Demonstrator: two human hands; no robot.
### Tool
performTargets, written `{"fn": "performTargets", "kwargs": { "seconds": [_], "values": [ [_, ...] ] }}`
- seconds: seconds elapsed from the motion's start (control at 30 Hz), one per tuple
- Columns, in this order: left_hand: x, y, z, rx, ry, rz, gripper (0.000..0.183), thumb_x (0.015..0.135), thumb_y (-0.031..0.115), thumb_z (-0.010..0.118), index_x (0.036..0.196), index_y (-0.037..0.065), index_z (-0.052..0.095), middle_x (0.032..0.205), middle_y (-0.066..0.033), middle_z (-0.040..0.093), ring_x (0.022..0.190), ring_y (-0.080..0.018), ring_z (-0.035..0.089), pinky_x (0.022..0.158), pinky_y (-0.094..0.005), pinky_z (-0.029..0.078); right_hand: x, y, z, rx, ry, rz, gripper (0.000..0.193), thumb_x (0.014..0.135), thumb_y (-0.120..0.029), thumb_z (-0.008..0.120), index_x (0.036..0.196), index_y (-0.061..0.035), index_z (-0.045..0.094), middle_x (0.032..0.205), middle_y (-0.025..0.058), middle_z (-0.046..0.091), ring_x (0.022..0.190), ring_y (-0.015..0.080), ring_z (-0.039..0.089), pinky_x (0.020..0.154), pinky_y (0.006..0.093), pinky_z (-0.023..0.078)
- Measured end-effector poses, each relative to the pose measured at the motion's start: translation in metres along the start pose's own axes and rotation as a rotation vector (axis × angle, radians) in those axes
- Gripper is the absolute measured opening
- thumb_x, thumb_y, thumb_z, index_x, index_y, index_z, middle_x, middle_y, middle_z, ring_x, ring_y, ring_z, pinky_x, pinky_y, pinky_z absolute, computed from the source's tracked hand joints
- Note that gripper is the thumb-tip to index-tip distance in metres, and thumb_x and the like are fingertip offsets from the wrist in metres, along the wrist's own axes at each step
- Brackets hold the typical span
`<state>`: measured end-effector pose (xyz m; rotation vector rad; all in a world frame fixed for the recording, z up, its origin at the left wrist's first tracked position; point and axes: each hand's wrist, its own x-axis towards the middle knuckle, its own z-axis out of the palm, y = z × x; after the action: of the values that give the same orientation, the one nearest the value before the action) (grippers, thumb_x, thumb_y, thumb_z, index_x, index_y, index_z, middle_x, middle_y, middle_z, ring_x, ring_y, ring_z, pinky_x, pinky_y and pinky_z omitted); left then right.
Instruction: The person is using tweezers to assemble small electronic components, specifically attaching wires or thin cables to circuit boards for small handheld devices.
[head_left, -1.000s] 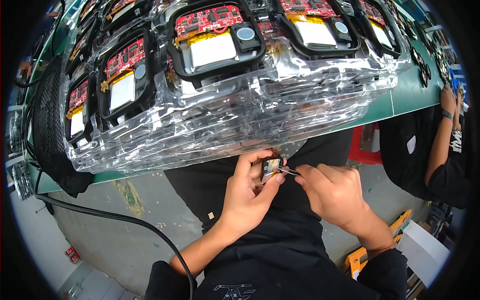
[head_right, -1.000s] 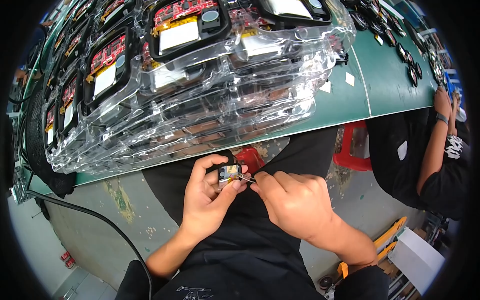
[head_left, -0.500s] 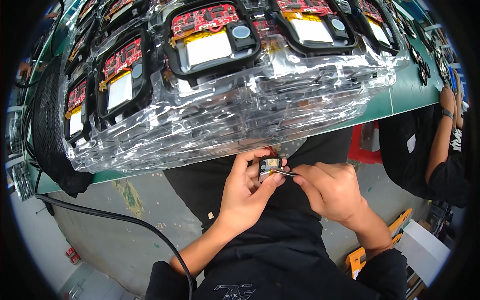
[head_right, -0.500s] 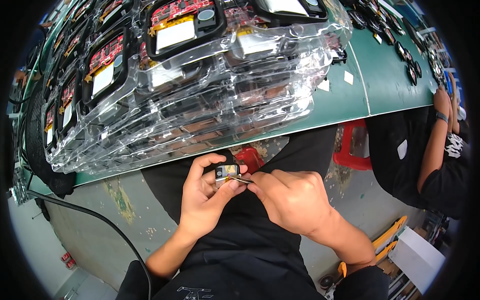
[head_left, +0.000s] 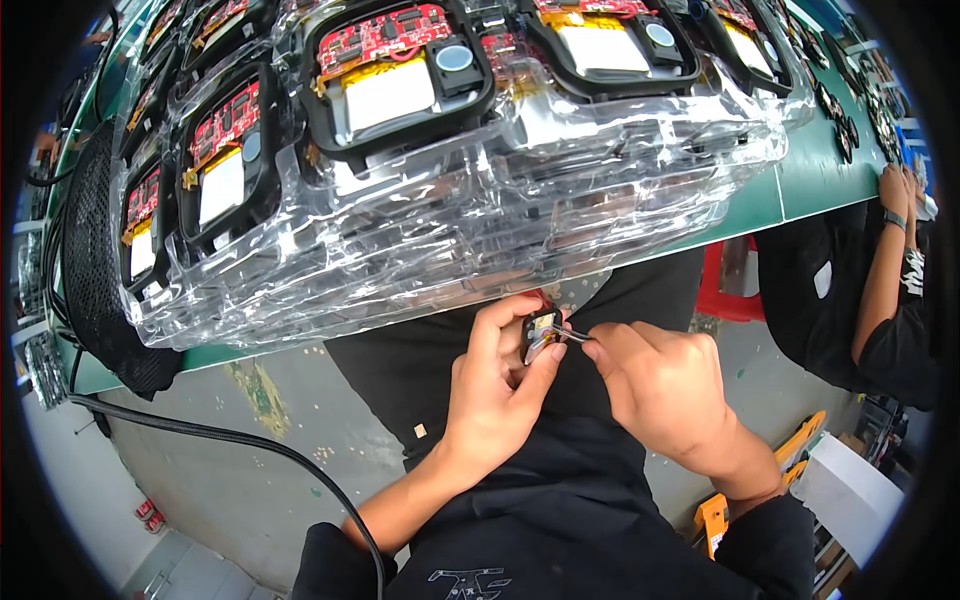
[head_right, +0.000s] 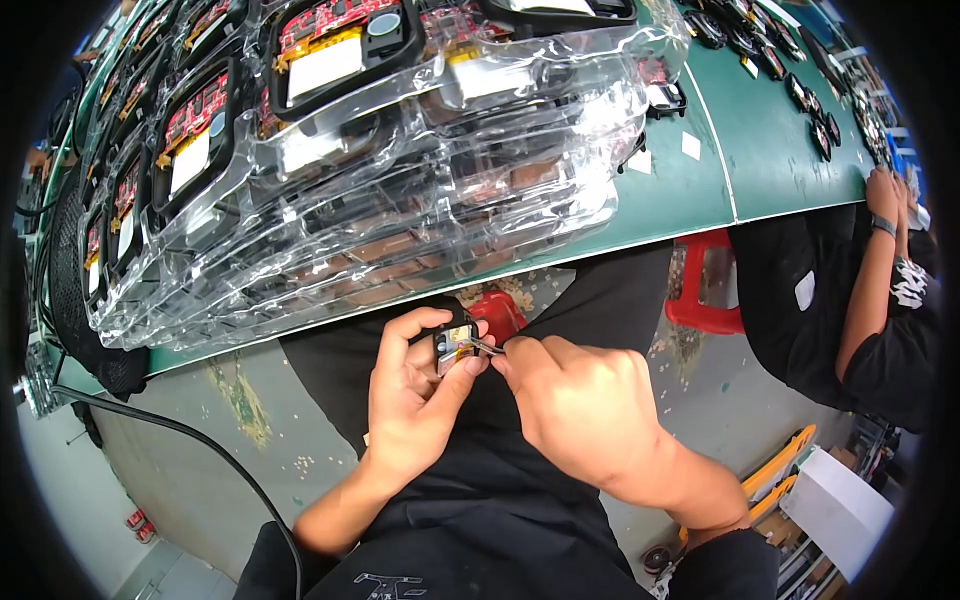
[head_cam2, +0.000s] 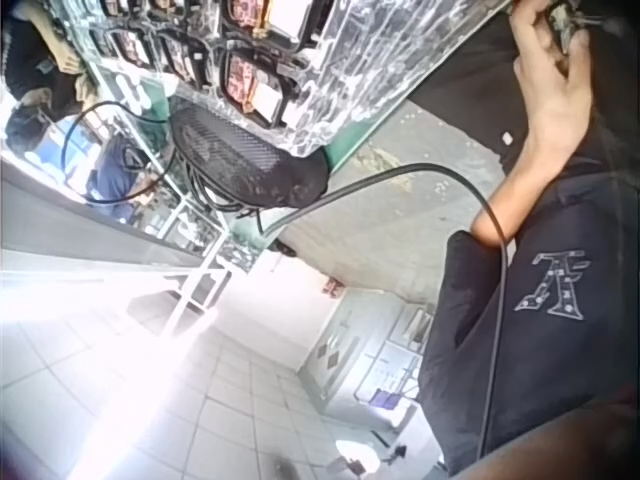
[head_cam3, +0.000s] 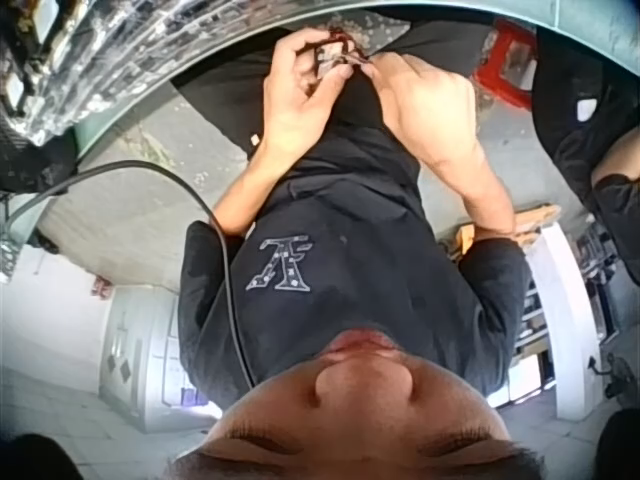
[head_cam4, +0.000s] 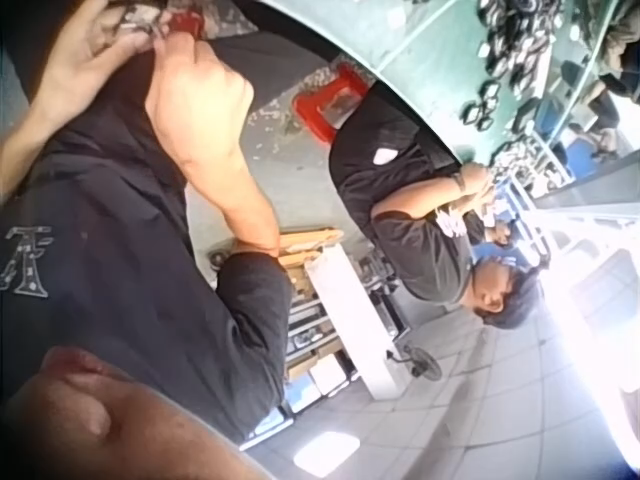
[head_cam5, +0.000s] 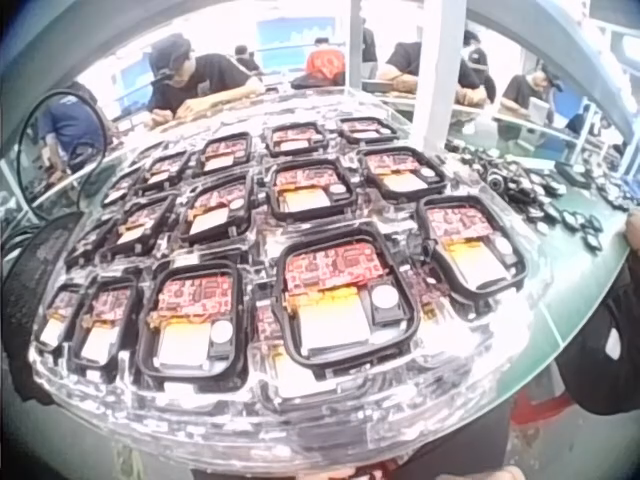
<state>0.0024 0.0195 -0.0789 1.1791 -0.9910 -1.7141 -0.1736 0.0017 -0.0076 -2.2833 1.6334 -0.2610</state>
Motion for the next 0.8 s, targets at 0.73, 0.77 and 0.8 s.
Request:
{"fn": "performTargets", "kwargs": {
  "seconds": [0.73,0.77,0.8],
  "values": [
    [0.004,0.011,-0.001,-0.251,-0.019,-0.129,0.045,0.101,-0.005,0.06,0.139,0.003,0.039,0.129,-0.0228,0.066,0.118,-0.0283,0.068,0.102,-0.0413,0.058,-0.004,0.017,0.008,0.678,0.042,0.244,0.008,0.096,-0.004,0.069,0.092,0.0036,0.071,0.07,0.0158,0.067,0.057,0.0282,0.064,0.055,0.0341,0.049],
    [0.004,0.012,-0.001,-0.265,-0.011,-0.155,0.045,0.101,-0.005,0.06,0.139,0.003,0.039,0.129,-0.0227,0.066,0.118,-0.0289,0.068,0.102,-0.0419,0.058,-0.005,0.018,0.009,0.713,0.073,0.247,0.009,0.096,-0.004,0.068,0.093,0.0037,0.071,0.07,0.0156,0.067,0.057,0.027,0.064,0.055,0.034,0.049],
    [0.004,0.012,-0.002,-0.265,-0.011,-0.154,0.045,0.101,-0.005,0.06,0.139,0.003,0.039,0.129,-0.0227,0.066,0.118,-0.0289,0.068,0.102,-0.0419,0.058,-0.006,0.02,0.008,0.713,0.074,0.246,0.009,0.096,-0.004,0.068,0.093,0.0037,0.071,0.07,0.0156,0.067,0.057,0.027,0.064,0.055,0.034,0.049]
  ]
}}
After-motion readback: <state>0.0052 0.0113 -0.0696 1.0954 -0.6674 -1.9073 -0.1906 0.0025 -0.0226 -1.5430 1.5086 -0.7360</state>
